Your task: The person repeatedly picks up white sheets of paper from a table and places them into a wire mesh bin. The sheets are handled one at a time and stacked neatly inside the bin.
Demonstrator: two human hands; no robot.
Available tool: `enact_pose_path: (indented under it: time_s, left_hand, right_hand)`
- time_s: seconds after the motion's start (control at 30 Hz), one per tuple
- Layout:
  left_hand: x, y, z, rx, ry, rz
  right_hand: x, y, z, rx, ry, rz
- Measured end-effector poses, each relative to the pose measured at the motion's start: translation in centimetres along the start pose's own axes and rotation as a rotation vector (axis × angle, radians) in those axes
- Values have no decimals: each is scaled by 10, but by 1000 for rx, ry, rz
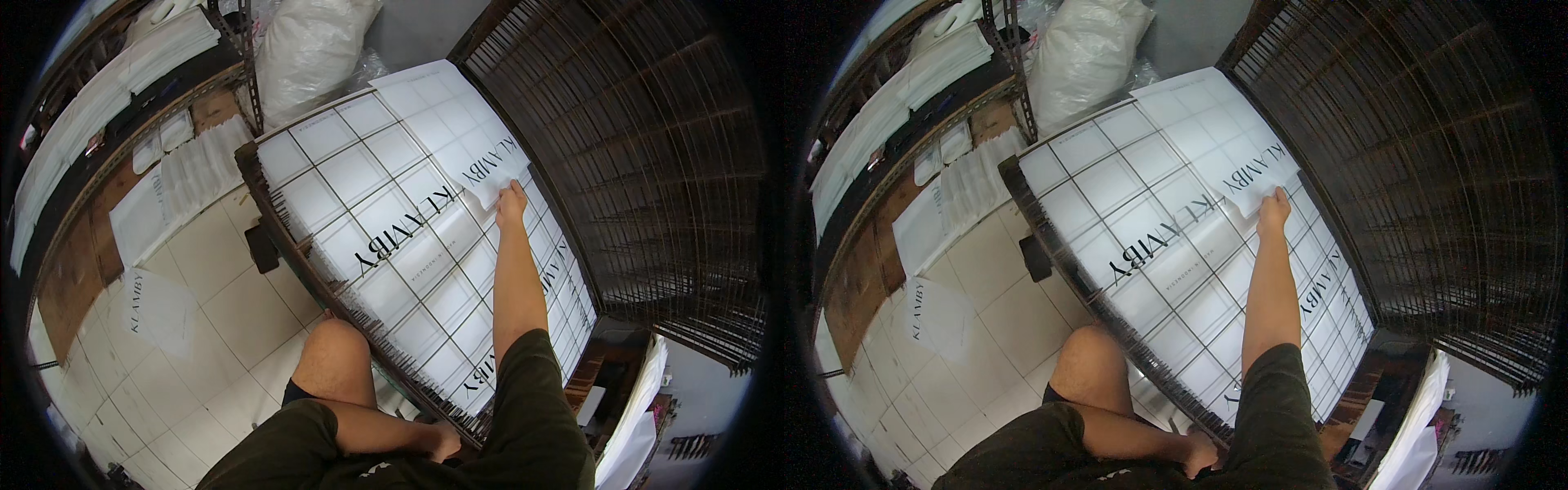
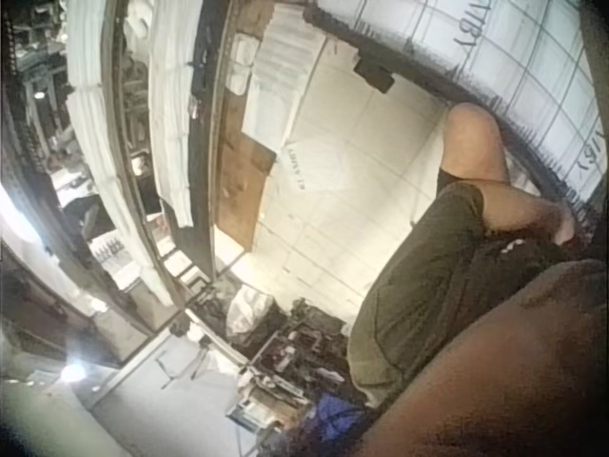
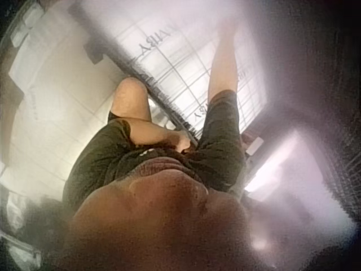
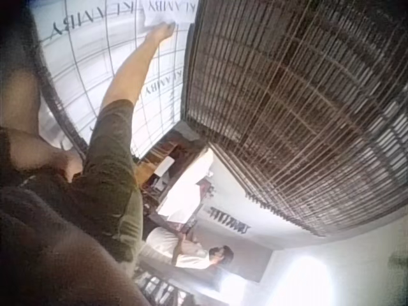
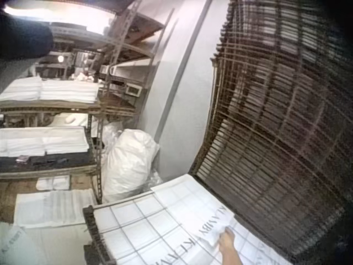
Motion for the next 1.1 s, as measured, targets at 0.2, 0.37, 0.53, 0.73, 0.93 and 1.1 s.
enact_pose_path:
  time_s: [0.2, 0.37, 0.53, 0.73, 0.93, 1.1]
  left_hand:
    - [6, 6, 1, -31, 16, -3]
    - [8, 3, 4, 13, -15, -3]
    - [9, 6, 2, 14, 15, 8]
    - [2, 0, 2, 10, -29, 20]
    - [-6, -2, -1, 4, -18, 66]
    - [20, 14, 11, 35, 50, -27]
  right_hand:
    - [32, -34, -29, -2, -97, -76]
    - [24, -20, -23, -54, -40, -29]
    - [16, -26, -18, -76, -23, -42]
    - [1, -5, -3, -110, -42, -35]
    - [-36, -11, 28, -532, -231, -159]
    - [-139, -26, 66, -649, -458, 49]
Point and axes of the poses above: each hand's wrist, its own x-axis towards the middle knuckle, its own y-axis out of the palm, z = x × y, the point moved 7 cm from there along x, towards the middle knuckle, and after that the axes turned 11 degrees about z, right-handed, at the moved point
